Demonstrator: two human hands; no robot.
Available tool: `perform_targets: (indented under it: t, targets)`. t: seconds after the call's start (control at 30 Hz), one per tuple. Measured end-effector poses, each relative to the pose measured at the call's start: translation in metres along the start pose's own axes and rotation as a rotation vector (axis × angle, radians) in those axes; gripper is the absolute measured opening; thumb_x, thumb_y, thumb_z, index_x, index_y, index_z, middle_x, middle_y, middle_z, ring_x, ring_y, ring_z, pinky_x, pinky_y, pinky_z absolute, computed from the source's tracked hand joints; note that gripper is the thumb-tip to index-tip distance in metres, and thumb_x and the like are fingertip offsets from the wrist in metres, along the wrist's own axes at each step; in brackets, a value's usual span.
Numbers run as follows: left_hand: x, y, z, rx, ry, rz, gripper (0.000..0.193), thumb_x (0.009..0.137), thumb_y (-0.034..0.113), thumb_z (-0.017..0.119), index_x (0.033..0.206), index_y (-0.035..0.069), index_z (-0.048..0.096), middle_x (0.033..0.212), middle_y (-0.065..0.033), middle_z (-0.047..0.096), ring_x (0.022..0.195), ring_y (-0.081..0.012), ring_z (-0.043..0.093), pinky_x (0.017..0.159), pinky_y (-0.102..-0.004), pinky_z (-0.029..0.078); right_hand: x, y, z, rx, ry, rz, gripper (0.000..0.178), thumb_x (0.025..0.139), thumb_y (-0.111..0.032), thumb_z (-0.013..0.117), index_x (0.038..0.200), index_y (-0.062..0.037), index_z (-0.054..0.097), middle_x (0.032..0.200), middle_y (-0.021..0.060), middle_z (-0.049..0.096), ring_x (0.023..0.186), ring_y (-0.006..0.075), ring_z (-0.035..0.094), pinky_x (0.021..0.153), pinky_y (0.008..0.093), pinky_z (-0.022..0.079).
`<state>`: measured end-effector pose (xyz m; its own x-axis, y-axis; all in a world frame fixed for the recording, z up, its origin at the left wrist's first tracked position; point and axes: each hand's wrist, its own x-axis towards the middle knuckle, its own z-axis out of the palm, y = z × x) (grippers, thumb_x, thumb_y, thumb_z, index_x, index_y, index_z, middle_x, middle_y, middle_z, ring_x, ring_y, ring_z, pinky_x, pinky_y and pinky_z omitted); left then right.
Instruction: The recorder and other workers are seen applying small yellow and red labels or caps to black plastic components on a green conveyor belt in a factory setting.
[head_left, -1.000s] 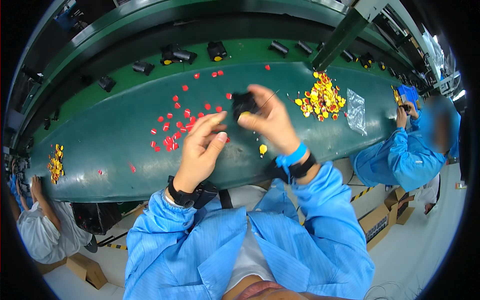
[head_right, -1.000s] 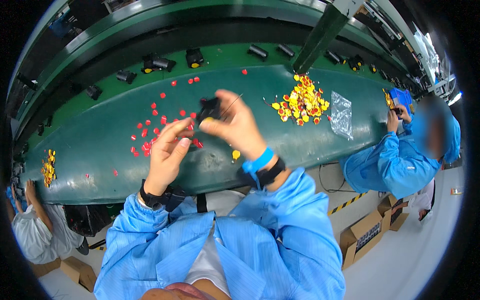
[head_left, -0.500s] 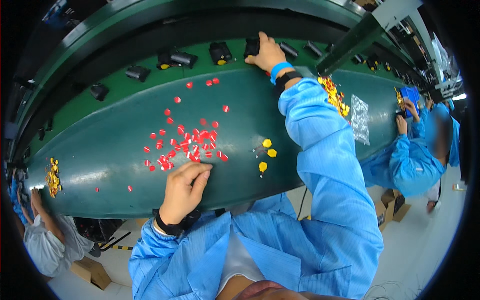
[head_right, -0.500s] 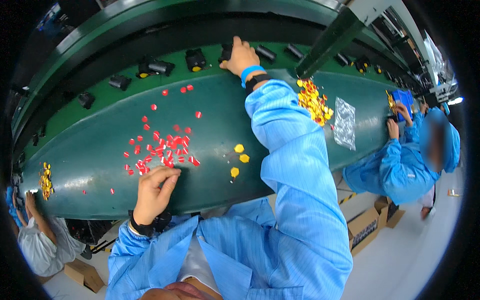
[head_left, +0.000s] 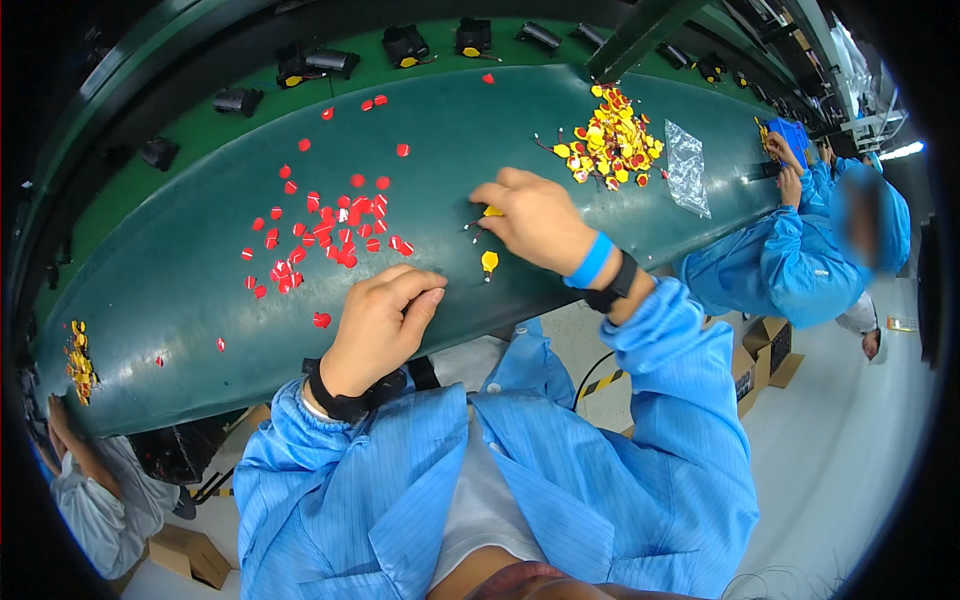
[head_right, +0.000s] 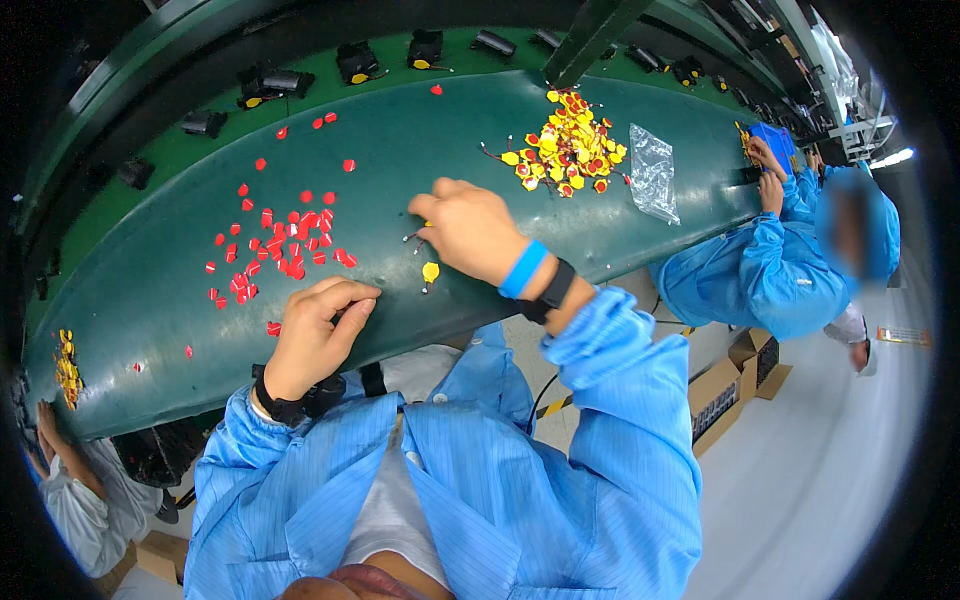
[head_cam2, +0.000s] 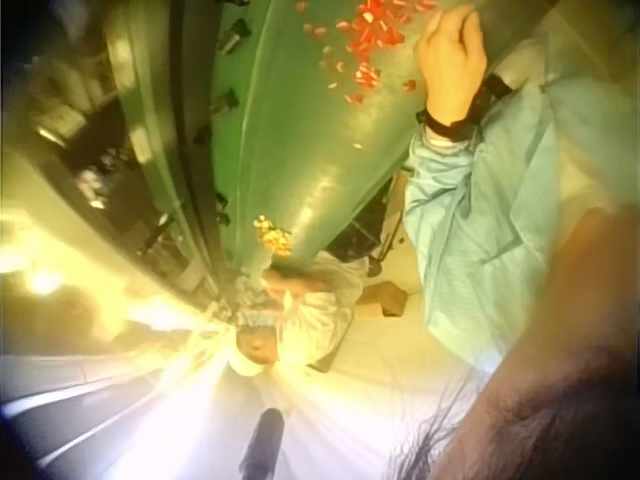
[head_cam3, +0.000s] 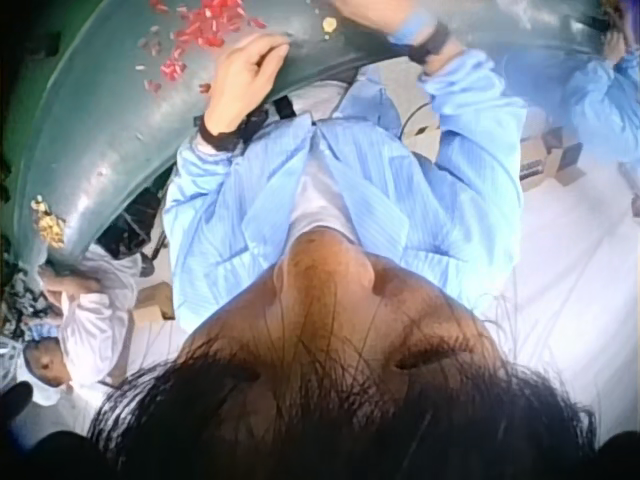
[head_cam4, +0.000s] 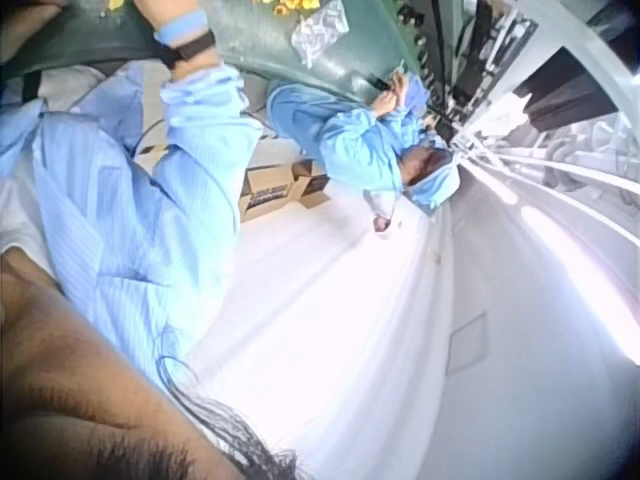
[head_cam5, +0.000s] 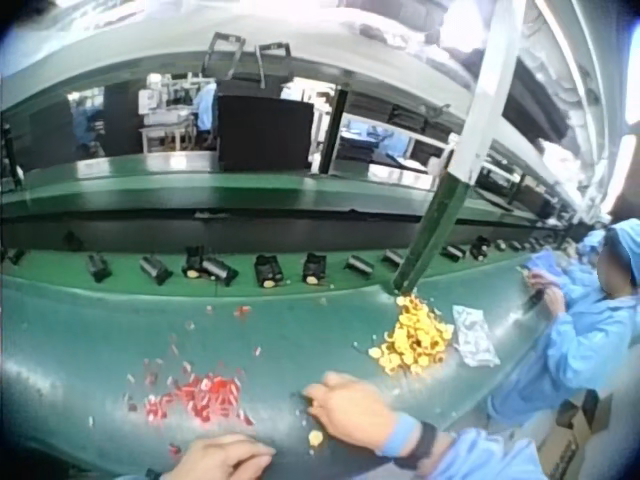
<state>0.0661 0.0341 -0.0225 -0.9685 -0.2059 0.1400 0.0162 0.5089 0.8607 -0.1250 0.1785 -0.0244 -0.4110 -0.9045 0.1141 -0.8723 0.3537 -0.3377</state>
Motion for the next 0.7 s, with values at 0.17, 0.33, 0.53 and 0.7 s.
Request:
perform_targets:
  t: [0.17,0.33,0.53,0.7]
  targets:
    - [-0.015,-0.002,0.003,0.02,0.032,-0.006,0.011,0.083,0.004,0.063,0.092,0.0,0.067,0.078,-0.01,0.064,0.065,-0.0176,0.06,0.058,-0.0287,0.046,0.017,-0.003,0.003,-0.176,-0.076,-0.218,0.013,0.078,-0.013,0.065,0.087,-0.0055,0.061,0.085,0.0137,0.06,0.08,0.033,0.061,0.069,0.0392,0.05]
    - [-0.025,-0.007,0.01,-0.667,0.149,-0.293,0.018,0.091,0.011,0.059,0.103,-0.002,0.064,0.085,-0.0087,0.067,0.067,-0.0108,0.06,0.061,-0.0242,0.049,-0.004,-0.015,-0.025,1.321,0.234,0.194,0.009,0.092,-0.008,0.057,0.097,-0.0022,0.053,0.086,0.0077,0.063,0.074,0.0149,0.064,0.066,0.0278,0.053]
    - [0.004,0.027,0.006,-1.018,0.076,-0.266,0.025,0.092,0.017,0.06,0.109,-0.002,0.06,0.087,-0.0096,0.067,0.067,-0.0108,0.062,0.061,-0.0222,0.051,-0.041,-0.064,-0.013,1.523,0.371,0.102,0.009,0.092,-0.006,0.055,0.098,-0.0004,0.051,0.094,0.0105,0.062,0.083,0.0176,0.065,0.075,0.0308,0.054]
    - [-0.001,0.024,0.011,-1.019,0.096,-0.233,0.015,0.088,0.008,0.063,0.101,-0.001,0.063,0.083,-0.0072,0.065,0.066,-0.0109,0.061,0.058,-0.0211,0.05,-0.059,-0.079,-0.015,1.422,0.297,0.086,0.015,0.091,-0.004,0.058,0.103,0.0006,0.051,0.099,0.0117,0.06,0.088,0.0164,0.063,0.082,0.0298,0.052]
